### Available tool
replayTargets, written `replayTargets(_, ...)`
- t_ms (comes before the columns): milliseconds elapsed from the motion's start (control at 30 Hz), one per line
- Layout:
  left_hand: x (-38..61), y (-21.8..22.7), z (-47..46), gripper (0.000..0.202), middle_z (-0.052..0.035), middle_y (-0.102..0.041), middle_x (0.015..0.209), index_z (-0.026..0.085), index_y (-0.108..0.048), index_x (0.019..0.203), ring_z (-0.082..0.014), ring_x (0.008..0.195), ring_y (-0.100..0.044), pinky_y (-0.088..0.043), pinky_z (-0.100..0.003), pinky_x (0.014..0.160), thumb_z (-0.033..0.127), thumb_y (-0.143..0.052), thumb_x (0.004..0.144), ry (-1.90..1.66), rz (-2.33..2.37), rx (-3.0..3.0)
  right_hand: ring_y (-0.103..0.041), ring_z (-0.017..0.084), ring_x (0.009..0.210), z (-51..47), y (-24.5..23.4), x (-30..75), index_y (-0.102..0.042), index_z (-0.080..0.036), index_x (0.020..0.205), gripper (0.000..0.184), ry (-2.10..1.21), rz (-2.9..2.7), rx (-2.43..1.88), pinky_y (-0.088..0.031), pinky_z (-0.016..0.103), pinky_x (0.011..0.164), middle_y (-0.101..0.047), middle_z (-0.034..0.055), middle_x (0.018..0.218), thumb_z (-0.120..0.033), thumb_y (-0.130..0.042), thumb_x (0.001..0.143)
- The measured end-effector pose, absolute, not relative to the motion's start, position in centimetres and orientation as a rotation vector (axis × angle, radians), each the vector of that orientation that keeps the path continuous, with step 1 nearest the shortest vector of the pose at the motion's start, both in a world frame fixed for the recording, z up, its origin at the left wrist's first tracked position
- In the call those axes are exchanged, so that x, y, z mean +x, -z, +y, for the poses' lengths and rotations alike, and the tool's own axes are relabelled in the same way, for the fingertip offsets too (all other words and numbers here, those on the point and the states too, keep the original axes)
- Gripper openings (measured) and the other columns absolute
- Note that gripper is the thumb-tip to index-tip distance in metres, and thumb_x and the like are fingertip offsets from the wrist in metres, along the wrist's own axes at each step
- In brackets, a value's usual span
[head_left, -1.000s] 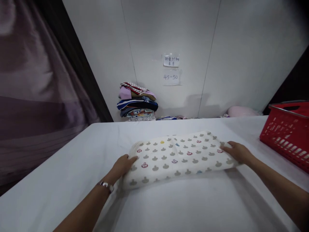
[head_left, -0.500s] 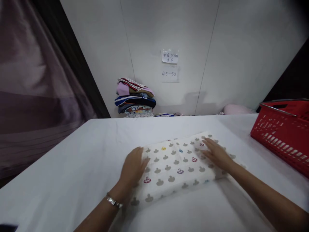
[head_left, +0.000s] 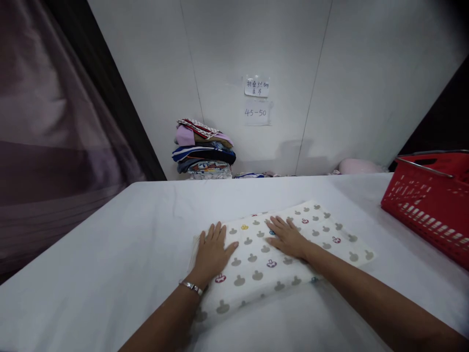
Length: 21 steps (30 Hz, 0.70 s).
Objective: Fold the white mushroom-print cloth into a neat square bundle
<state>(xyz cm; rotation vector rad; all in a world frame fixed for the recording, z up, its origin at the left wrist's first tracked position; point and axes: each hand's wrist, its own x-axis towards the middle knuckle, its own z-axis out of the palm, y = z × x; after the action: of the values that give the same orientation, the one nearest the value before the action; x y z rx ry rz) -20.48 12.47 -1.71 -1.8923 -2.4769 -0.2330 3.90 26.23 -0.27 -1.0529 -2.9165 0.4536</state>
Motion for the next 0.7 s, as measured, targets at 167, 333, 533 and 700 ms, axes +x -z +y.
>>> replayTargets(167, -20.1, 1.4, 12.6, 0.074, -0.0086, -0.024, 0.148, 0.015, -0.034, 0.138, -0.0286, 0.137, -0.017, -0.011, -0.048, 0.110, 0.063, -0.026, 0.083, 0.174, -2.478, -1.862, -0.002, 0.025, 0.138, 25.5, 0.6, 2.0, -0.020, -0.022, 0.144, 0.073, -0.428, -2.933, -0.962, -0.001, 0.048, 0.109, -0.007, 0.0065, 0.151, -0.066, -0.018, 0.086)
replayTargets(333, -20.2, 1.6, 12.6, 0.073, -0.0086, -0.026, 0.147, 0.015, -0.034, 0.138, -0.0285, 0.136, -0.019, -0.013, -0.050, 0.109, 0.062, -0.025, 0.084, 0.167, -2.453, -1.848, -0.005, 0.024, 0.138, 25.3, 0.6, 1.7, -0.022, -0.023, 0.144, 0.071, -0.481, -2.939, -0.927, -0.002, 0.048, 0.109, -0.011, 0.0077, 0.151, -0.065, -0.021, 0.086)
replayTargets(533, -20.3, 1.6, 12.7, 0.074, -0.0086, -0.025, 0.148, 0.015, -0.034, 0.139, -0.0281, 0.136, -0.019, -0.012, -0.049, 0.110, 0.062, -0.025, 0.083, 0.152, -2.468, -1.844, -0.004, 0.023, 0.138, 28.9, -1.3, 6.3, -0.024, -0.021, 0.143, 0.068, -0.316, -2.792, -1.172, -0.002, 0.046, 0.109, -0.011, 0.0072, 0.151, -0.061, -0.023, 0.088)
replayTargets(700, -20.2, 1.2, 12.8, 0.074, -0.0077, -0.024, 0.148, 0.015, -0.033, 0.139, -0.0273, 0.137, -0.018, -0.013, -0.049, 0.110, 0.062, -0.027, 0.082, 0.137, -2.482, -1.857, -0.013, 0.025, 0.137, 33.1, 1.0, 13.5, -0.029, -0.022, 0.141, 0.055, -0.123, -2.572, -1.791, -0.016, 0.053, 0.104, -0.017, 0.0072, 0.150, -0.048, -0.024, 0.092)
